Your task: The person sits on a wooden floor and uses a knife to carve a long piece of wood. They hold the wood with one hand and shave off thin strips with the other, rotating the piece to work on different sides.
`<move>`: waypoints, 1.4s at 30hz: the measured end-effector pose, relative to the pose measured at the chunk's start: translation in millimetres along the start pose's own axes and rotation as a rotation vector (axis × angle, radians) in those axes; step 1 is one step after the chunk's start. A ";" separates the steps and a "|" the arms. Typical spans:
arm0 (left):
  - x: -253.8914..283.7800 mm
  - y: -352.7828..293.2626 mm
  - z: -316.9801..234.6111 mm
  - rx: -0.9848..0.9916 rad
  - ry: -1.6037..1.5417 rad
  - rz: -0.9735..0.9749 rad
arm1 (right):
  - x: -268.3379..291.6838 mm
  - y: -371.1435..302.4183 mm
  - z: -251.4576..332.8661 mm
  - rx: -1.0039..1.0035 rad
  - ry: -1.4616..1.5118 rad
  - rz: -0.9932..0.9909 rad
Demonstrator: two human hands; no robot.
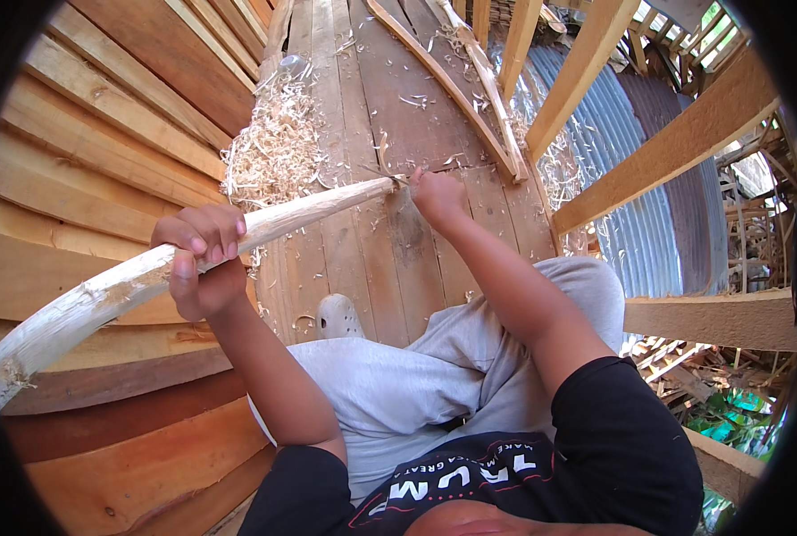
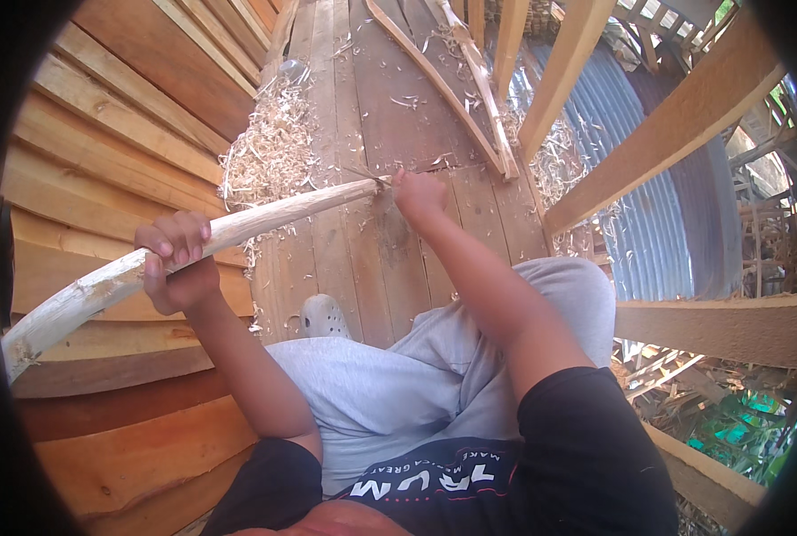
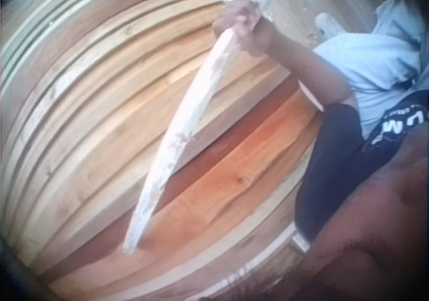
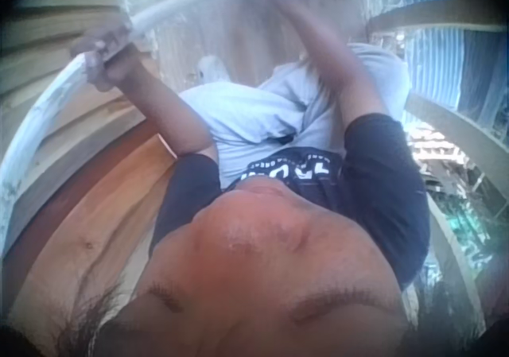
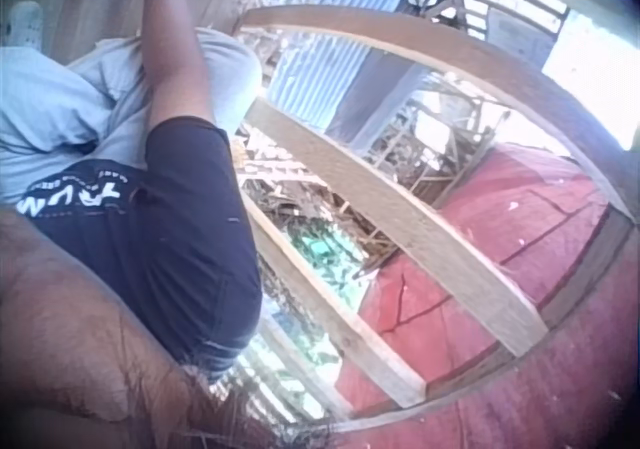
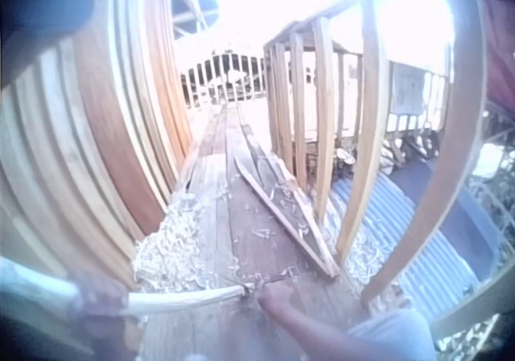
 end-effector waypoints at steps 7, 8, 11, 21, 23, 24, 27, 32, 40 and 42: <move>-3.0 3.2 -4.8 0.020 -0.129 0.137 | 4.0 11.0 -4.5 -0.015 -0.075 -0.042; -2.8 3.9 -5.3 0.018 -0.126 0.127 | 1.5 15.0 -8.8 -0.056 -0.061 -0.013; -3.9 2.8 -6.4 0.017 -0.122 0.109 | -8.7 21.9 -16.1 -0.156 0.002 0.070; -0.3 2.8 -7.0 0.026 -0.157 0.135 | -49.9 38.3 -30.9 -0.497 0.813 0.263; 0.2 3.3 -6.7 0.020 -0.161 0.141 | -49.0 29.5 -30.0 -0.561 0.870 0.441; 0.9 3.4 -6.6 0.017 -0.163 0.143 | -53.5 27.3 -29.6 -0.590 0.898 0.492; -0.5 4.8 -5.0 0.005 -0.177 0.149 | -53.4 19.5 -26.6 -0.561 0.979 0.522; -2.5 6.0 -3.6 0.014 -0.168 0.156 | -60.9 14.0 -13.2 -0.444 0.945 0.635; -0.4 4.0 -5.6 0.013 -0.167 0.132 | -47.3 8.0 0.6 -0.321 0.715 0.579; 2.4 2.4 -6.5 0.012 -0.154 0.131 | -39.3 4.2 4.9 -0.307 0.700 0.564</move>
Point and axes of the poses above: each hand's wrist, its own y-axis towards the middle knuckle, its own x-axis out of the back of the hand, z = x × y, the point moved 5 cm from there along y, towards the middle knuckle, and after that the axes turned 15 degrees about -x, right-handed, at the moved point
